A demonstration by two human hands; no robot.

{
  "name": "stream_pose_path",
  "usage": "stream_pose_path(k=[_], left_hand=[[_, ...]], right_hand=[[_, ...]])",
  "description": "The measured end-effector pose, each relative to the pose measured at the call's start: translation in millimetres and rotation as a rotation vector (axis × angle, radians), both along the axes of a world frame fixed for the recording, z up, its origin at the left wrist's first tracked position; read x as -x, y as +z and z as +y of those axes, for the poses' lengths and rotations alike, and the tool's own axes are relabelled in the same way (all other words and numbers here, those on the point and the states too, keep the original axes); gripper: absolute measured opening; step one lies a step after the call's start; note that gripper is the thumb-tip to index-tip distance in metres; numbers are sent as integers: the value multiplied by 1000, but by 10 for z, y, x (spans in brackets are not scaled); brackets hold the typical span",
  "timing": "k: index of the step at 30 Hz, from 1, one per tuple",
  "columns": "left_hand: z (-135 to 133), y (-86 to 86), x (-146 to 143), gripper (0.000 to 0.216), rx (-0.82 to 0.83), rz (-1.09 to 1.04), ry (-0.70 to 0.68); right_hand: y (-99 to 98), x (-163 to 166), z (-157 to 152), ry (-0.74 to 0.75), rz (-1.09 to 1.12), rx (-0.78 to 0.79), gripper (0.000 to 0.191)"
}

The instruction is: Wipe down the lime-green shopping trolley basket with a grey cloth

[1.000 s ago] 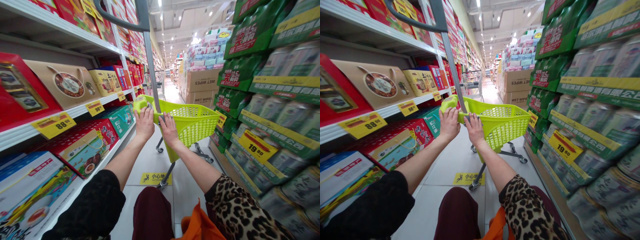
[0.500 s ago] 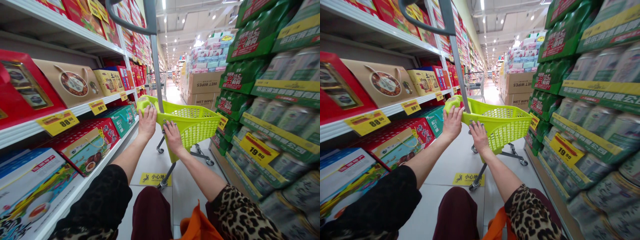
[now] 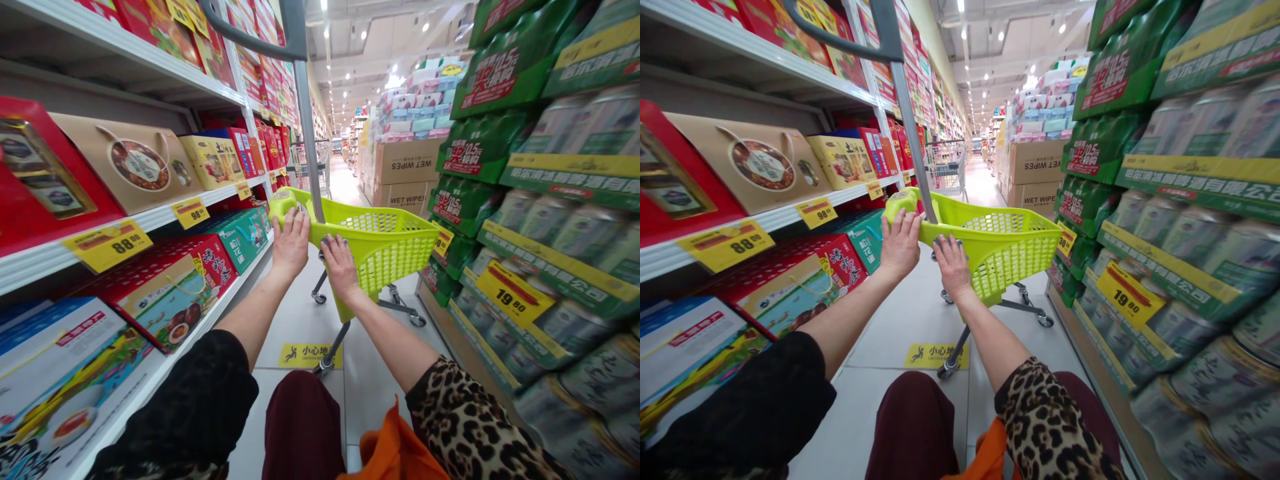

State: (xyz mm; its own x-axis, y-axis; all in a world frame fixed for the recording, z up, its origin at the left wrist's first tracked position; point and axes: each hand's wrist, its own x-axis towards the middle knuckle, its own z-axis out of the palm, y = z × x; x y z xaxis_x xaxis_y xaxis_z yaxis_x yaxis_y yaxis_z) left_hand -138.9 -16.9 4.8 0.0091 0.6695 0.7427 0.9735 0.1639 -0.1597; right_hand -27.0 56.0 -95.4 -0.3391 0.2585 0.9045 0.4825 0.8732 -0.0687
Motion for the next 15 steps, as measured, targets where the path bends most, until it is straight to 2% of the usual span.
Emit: stream_pose_path(k=[5, 8, 10, 15], left_hand=[[9, 1, -16, 54, 4, -1, 12], [13, -2, -13, 55, 0, 12, 12], [19, -8, -7, 55, -9, 22, 9], [45, -31, -8, 53, -27, 15, 16]], right_hand=[[-309, -117, -28, -3, -94, 36, 46], [-297, -169, -30, -1, -107, 31, 46], [-126, -169, -26, 4, -73, 34, 47], [547, -22, 34, -1, 78, 15, 48]])
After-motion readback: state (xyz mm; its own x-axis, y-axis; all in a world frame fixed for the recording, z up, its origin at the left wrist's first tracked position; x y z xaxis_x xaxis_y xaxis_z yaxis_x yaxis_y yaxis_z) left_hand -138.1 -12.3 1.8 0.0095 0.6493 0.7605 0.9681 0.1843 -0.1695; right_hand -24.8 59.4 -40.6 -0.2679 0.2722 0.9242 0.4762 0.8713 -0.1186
